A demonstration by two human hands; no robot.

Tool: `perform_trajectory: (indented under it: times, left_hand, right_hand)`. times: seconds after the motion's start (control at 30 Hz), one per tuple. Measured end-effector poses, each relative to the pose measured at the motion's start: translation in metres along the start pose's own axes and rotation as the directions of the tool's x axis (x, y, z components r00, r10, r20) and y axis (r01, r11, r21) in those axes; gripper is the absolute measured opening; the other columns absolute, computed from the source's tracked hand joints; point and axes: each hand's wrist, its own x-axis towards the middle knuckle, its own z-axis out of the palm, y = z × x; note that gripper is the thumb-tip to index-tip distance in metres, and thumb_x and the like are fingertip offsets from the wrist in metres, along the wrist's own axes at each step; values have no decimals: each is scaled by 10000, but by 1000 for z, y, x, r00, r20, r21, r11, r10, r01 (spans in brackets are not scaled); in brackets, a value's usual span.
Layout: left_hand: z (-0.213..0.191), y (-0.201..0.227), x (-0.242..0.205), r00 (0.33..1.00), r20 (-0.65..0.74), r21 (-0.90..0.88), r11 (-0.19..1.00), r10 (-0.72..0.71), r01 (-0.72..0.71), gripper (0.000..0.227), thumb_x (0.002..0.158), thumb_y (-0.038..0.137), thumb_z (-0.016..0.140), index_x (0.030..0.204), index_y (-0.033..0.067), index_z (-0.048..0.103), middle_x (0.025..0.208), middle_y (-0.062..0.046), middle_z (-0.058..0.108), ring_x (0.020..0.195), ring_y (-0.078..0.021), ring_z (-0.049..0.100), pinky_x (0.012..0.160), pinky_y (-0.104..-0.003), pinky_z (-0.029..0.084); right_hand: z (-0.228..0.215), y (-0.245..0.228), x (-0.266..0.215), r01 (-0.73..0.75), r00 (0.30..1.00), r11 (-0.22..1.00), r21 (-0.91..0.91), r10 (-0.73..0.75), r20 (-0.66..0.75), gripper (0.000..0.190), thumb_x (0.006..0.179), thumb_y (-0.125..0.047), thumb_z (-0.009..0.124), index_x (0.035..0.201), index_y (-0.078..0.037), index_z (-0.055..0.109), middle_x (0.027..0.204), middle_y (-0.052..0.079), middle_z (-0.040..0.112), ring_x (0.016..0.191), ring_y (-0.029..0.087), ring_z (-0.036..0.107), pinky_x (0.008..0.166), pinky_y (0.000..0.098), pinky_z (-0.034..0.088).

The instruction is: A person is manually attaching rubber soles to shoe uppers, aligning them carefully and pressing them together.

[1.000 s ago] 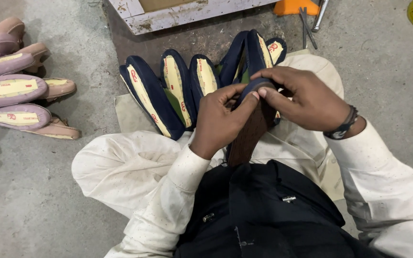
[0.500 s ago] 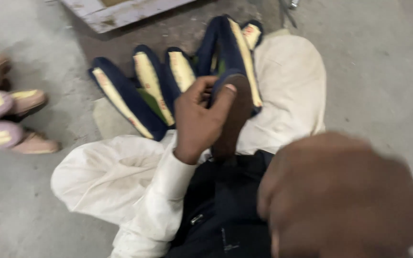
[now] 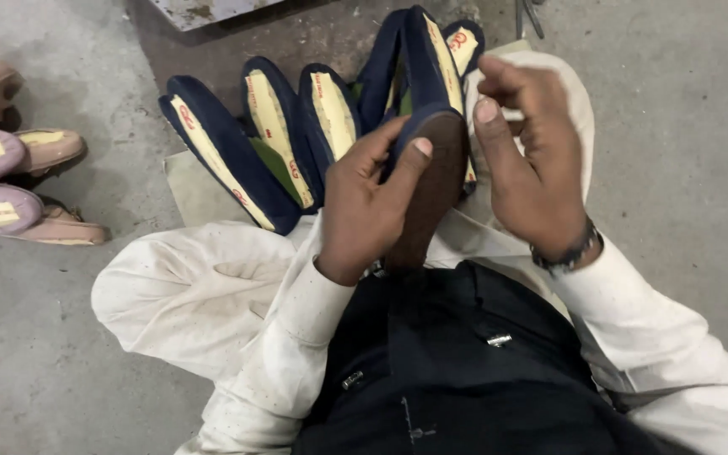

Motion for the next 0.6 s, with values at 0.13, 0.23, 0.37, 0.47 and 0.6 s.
perform_trajectory:
  times: [0.13, 0.23, 0.37, 0.47, 0.6]
  left_hand:
    - [-2, 4, 1, 995, 98, 150, 988, 18, -33, 522, 1009, 465, 413, 1234, 45, 626, 1165, -133, 735, 1089, -288, 708, 884, -393, 540]
    - [5, 13, 13, 996, 86, 416, 909, 0, -36, 606, 992, 578, 213, 1019, 65, 536, 900, -148, 699, 844, -382, 680, 673, -488, 468]
    - [15, 20, 40, 998, 47, 607, 794, -50, 12, 728, 963, 581, 101, 863, 83, 622, 776, -193, 719, 747, -449, 686, 626, -592, 469]
    - [14, 0, 47, 998, -3, 609, 792, 64, -49, 633, 1024, 405, 224, 844, 67, 728, 747, -165, 754, 671, -454, 677, 580, -586, 477]
    - [10, -6, 43, 996, -52, 582, 813, 70, -27, 661, 1016, 438, 246, 766, 31, 704, 718, -244, 718, 640, -481, 672, 563, -592, 458]
  right_hand:
    - [16, 37, -1, -384, 911, 910, 156, 345, 227, 581, 1088, -502, 341, 1230, -43, 669, 1176, 99, 692, 1121, 216, 649, 953, 352, 506]
    - [27, 35, 20, -482, 868, 866, 131, 452, 206, 680, 1060, -579, 289, 964, -90, 751, 902, 15, 723, 913, 119, 656, 811, 292, 496]
    - [56, 43, 31, -439, 893, 898, -33, 440, 98, 631, 1119, -510, 337, 629, -119, 407, 608, -7, 479, 638, 132, 428, 583, 385, 308]
    - [70, 59, 35, -324, 944, 939, -119, 330, 32, 716, 1142, -483, 418, 559, -70, 474, 488, 30, 477, 533, 144, 433, 535, 414, 305]
    - [76, 56, 30, -354, 935, 928, -111, 353, -38, 718, 1142, -465, 534, 526, -109, 435, 477, -10, 402, 531, 101, 392, 528, 409, 278]
